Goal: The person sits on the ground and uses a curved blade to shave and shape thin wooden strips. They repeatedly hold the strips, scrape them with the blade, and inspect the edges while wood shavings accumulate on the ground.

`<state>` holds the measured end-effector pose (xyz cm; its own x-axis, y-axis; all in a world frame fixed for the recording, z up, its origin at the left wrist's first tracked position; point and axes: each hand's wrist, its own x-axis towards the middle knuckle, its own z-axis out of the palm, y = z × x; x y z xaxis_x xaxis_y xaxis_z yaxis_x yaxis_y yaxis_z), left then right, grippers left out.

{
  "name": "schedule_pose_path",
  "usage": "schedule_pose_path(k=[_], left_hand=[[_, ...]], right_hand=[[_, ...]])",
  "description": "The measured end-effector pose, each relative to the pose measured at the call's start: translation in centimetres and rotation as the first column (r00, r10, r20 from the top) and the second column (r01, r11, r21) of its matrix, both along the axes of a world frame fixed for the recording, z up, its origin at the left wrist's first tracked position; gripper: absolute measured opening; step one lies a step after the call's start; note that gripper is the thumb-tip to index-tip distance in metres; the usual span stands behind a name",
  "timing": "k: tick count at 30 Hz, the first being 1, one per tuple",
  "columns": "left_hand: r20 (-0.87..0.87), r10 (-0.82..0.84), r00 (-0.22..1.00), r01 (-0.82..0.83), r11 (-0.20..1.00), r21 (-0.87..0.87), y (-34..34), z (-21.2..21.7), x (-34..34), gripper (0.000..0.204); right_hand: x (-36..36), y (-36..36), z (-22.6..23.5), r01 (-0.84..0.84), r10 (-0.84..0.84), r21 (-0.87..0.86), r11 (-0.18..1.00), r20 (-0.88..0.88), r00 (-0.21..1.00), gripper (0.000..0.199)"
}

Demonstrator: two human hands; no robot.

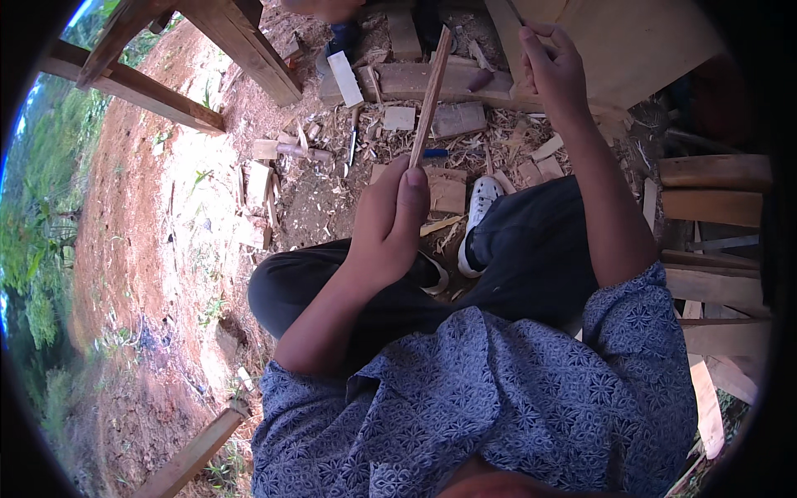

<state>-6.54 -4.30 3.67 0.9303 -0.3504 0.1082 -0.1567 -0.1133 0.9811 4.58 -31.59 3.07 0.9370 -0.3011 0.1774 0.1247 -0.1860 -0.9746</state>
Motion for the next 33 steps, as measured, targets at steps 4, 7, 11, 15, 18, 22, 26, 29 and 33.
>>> schedule_pose_path(k=[4,7,11,15,18,22,26,29,33], left_hand=[[-0.258,-0.078,0.963,-0.005,0.952,-0.306,0.2,-1.0,1.2,0.036],[-0.333,-0.099,0.938,-0.062,0.895,-0.441,0.5,-2.0,1.8,0.035],[-0.362,-0.054,0.93,-0.129,0.878,-0.462,0.7,-2.2,1.5,0.036],[-0.386,-0.086,0.919,-0.114,0.877,-0.466,0.8,-3.3,1.3,0.036],[-0.426,-0.138,0.894,-0.116,0.847,-0.518,0.3,-2.8,1.2,0.037],[-0.453,-0.205,0.868,-0.116,0.802,-0.586,-0.8,-1.1,0.2,0.04],[-0.443,-0.191,0.876,-0.115,0.81,-0.575,-0.7,-1.0,0.4,0.039],[-0.419,-0.175,0.891,-0.094,0.832,-0.546,-0.7,-1.4,0.8,0.04],[-0.443,-0.108,0.89,-0.166,0.828,-0.536,-0.7,-2.2,0.8,0.04]], right_hand=[[-2.1,2.6,-0.3,-0.181,0.181,0.006,0.983,0.002,0.983,0.029],[-5.2,6.4,-0.1,-0.374,0.373,-0.07,0.925,-0.026,0.927,0.025],[-7.9,9.2,0.1,-0.617,0.611,-0.108,0.779,-0.09,0.787,0.019],[-8.4,9.5,-0.8,-0.652,0.643,-0.126,0.748,-0.109,0.758,0.02],[-8.3,9.2,-0.3,-0.613,0.602,-0.161,0.774,-0.113,0.79,0.021],[-6.1,8.1,-1.4,-0.299,0.329,-0.27,0.915,0.074,0.942,0.024],[-5.4,7.3,-1.6,-0.425,0.429,-0.124,0.897,0.007,0.903,0.029],[-6.9,7.8,-0.5,-0.543,0.537,0.001,0.84,-0.15,0.83,0.029],[-8.2,9.0,-0.9,-0.613,0.606,-0.054,0.788,-0.108,0.788,0.032]])
